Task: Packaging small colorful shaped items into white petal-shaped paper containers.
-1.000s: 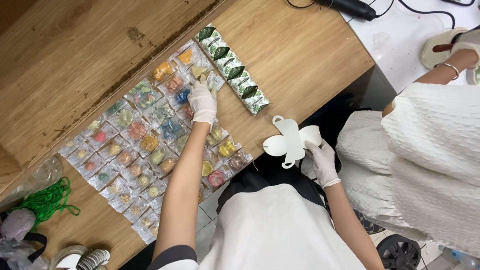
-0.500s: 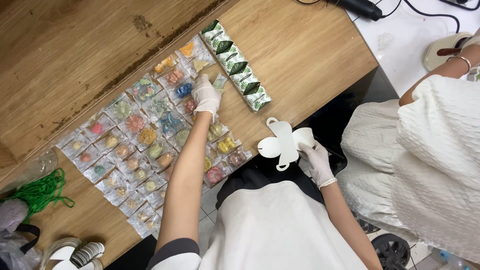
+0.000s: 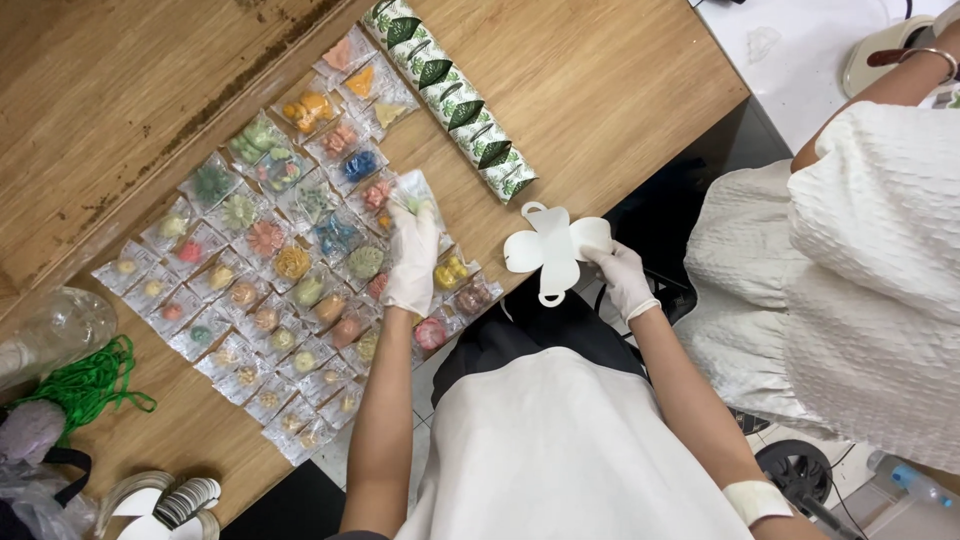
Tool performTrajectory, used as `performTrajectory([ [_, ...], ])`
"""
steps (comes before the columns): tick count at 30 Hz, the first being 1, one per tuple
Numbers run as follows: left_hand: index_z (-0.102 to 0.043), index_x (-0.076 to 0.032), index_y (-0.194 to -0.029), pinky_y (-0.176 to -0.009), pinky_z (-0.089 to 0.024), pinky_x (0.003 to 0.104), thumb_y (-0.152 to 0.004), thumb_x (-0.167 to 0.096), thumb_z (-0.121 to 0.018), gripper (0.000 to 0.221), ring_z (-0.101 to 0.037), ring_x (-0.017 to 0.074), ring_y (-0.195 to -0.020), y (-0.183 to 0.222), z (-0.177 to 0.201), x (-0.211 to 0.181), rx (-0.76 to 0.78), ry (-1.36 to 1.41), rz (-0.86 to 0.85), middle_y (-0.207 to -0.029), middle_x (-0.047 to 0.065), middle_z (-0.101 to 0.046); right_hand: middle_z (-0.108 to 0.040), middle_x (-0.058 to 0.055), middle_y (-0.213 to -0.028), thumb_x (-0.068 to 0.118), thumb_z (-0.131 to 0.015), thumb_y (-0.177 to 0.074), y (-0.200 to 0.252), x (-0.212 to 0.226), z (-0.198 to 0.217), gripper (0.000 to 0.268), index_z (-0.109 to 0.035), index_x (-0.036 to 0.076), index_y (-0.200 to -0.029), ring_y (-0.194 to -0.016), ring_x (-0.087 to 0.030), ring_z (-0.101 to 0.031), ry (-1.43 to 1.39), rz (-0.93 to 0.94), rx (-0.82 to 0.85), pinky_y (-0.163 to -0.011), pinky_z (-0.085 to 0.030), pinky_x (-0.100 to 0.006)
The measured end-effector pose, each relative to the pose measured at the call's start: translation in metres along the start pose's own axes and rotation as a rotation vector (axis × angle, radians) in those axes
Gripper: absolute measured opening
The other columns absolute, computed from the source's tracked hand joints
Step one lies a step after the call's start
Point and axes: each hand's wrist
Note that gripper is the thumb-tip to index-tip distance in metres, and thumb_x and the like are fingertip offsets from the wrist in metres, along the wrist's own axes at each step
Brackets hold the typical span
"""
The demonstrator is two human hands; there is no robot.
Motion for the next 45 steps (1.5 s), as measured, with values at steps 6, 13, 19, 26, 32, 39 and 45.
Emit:
performTrajectory([
  [6,-0.056,0.001,-0.127,-0.078,-0.057,0.032,-0.091,-0.015,-0.071,0.042,-0.067,0.016,-0.089,0.065,-0.037,0.027,0.31,0.285,0.083,-0.109,0.014,-0.071,-0.074,0.0,-0.091,0.016,-0.082,-0.082,0.015,0.01,-0.032,0.034,-0.072,0.004,-0.113,-0.074,-0.006,-0.064,0.058,0.063,0.094,-0.065,-0.05,-0.022],
  [13,-0.07,0.001,-0.113,-0.068,-0.059,0.027,-0.081,-0.013,-0.085,0.038,-0.07,0.0107,-0.078,0.091,-0.077,-0.001,0.418,0.254,0.049,-0.095,0.009,-0.077,-0.069,-0.011,-0.118,0.019,-0.093,-0.076,0.048,0.009,-0.027,0.074,-0.054,-0.004,-0.133,-0.098,-0.008,-0.066,0.177,0.445,-0.146,-0.085,-0.054,-0.023],
  [19,-0.052,0.001,-0.108,-0.066,-0.061,0.028,-0.069,-0.007,-0.09,0.055,-0.071,0.0124,-0.076,0.084,-0.129,0.01,0.332,0.366,-0.005,-0.092,0.01,-0.073,-0.07,-0.013,-0.12,0.022,-0.077,-0.093,0.113,0.063,-0.03,0.048,-0.066,-0.001,-0.134,-0.095,-0.013,-0.068,0.309,0.697,-0.157,-0.084,-0.057,-0.025],
  [26,-0.05,-0.003,-0.099,-0.064,-0.06,0.028,-0.065,-0.011,-0.096,0.058,-0.069,0.0114,-0.073,0.088,-0.125,-0.003,0.284,0.279,-0.051,-0.087,0.008,-0.07,-0.071,-0.011,-0.115,0.013,-0.078,-0.091,0.098,0.086,-0.04,0.039,-0.069,-0.005,-0.124,-0.096,-0.012,-0.068,-0.135,0.262,0.414,-0.087,-0.055,-0.026],
  [32,-0.053,-0.004,-0.103,-0.068,-0.06,0.027,-0.066,-0.01,-0.094,0.056,-0.068,0.0116,-0.078,0.086,-0.125,0.015,0.214,0.316,-0.097,-0.09,0.008,-0.07,-0.071,-0.004,-0.114,0.005,-0.08,-0.081,0.089,0.085,-0.047,0.049,-0.062,-0.001,-0.126,-0.104,-0.01,-0.067,0.006,0.339,0.564,-0.092,-0.054,-0.025],
  [39,-0.048,-0.005,-0.112,-0.082,-0.057,0.032,-0.071,-0.017,-0.089,0.06,-0.067,0.0174,-0.094,0.112,-0.098,0.013,0.175,0.273,-0.131,-0.105,0.011,-0.065,-0.073,-0.008,-0.11,0.007,-0.076,-0.089,0.058,0.065,-0.063,0.038,-0.064,-0.004,-0.123,-0.096,-0.013,-0.07,-0.094,0.237,0.474,-0.087,-0.057,-0.027],
  [45,-0.059,-0.003,-0.104,-0.082,-0.053,0.038,-0.077,-0.03,-0.088,0.048,-0.066,0.0251,-0.092,0.141,-0.08,0.049,0.173,-0.142,-0.01,-0.099,0.015,-0.069,-0.075,-0.013,-0.104,0.003,-0.078,-0.083,0.037,0.048,-0.076,0.039,-0.059,-0.003,-0.117,-0.089,-0.015,-0.074,0.025,0.265,0.198,-0.078,-0.062,-0.028],
])
Point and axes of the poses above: each hand's wrist, its own y-axis away from the middle knuckle, its own z-axis out of the back of the hand, x = y × z
